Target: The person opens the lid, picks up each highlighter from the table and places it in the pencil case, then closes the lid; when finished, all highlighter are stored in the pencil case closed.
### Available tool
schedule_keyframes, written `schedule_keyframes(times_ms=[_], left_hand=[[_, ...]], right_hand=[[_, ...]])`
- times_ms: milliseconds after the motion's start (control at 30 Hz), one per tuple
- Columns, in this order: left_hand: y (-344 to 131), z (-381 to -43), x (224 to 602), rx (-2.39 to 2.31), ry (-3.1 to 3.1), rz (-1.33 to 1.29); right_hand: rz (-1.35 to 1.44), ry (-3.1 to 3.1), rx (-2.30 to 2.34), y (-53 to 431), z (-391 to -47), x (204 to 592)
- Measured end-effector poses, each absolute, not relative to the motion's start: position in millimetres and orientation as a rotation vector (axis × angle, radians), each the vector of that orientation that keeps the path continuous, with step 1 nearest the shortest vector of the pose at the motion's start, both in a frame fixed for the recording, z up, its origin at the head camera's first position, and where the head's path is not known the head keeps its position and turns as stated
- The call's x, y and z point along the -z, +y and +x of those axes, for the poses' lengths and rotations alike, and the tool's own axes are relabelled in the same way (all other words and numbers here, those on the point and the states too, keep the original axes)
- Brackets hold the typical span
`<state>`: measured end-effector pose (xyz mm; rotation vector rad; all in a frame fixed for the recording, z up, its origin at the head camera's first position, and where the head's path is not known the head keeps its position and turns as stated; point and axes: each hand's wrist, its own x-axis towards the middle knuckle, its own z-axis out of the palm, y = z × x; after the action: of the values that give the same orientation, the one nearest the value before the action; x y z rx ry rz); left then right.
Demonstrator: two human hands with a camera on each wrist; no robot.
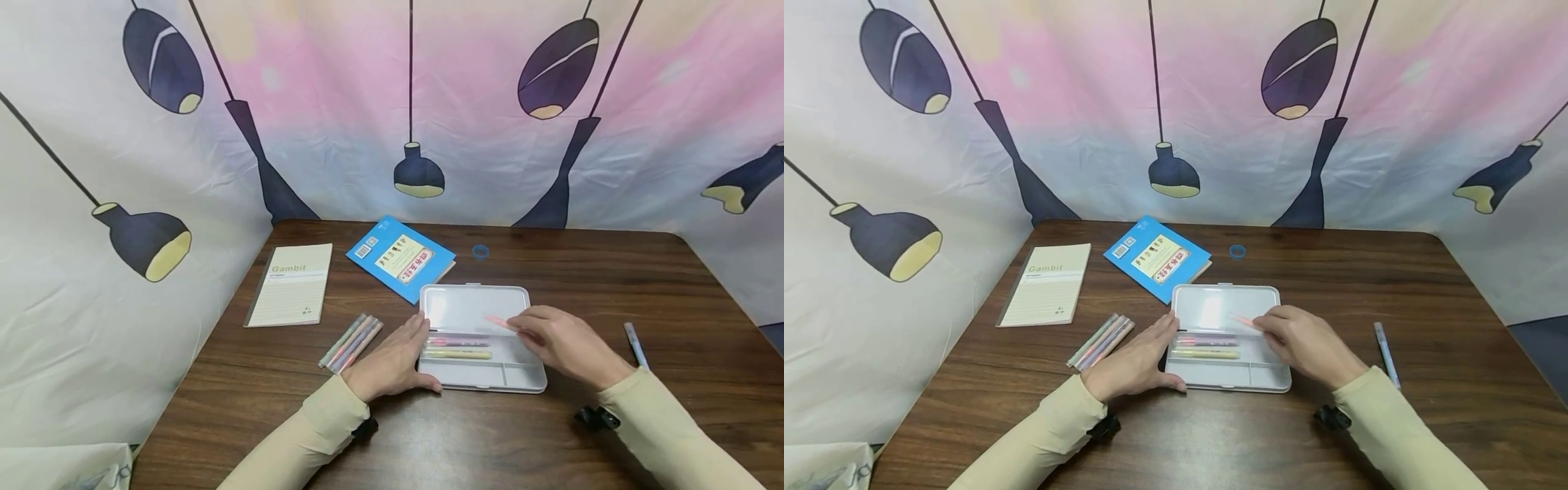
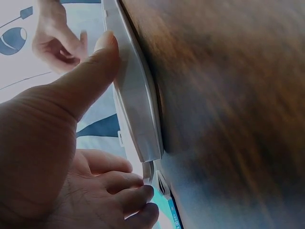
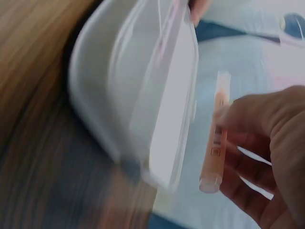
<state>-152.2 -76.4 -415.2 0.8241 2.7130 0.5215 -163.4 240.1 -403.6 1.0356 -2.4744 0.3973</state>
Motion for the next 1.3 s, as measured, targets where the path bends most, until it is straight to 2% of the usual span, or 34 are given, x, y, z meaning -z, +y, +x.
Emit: schedule_keyframes(times_ms=[233, 567, 1300], left_hand=[[-77, -151, 417, -0.525, 2.706, 0.811], [-77, -151, 419, -0.538, 2.696, 0.815], [-78, -152, 415, -0.521, 2.715, 0.828]], right_hand=[[1.242, -2.499, -0.445, 203, -169, 410], [1.334, -2.567, -0.466, 172, -171, 420], [1.361, -2.613, -0.411, 164, -178, 422]])
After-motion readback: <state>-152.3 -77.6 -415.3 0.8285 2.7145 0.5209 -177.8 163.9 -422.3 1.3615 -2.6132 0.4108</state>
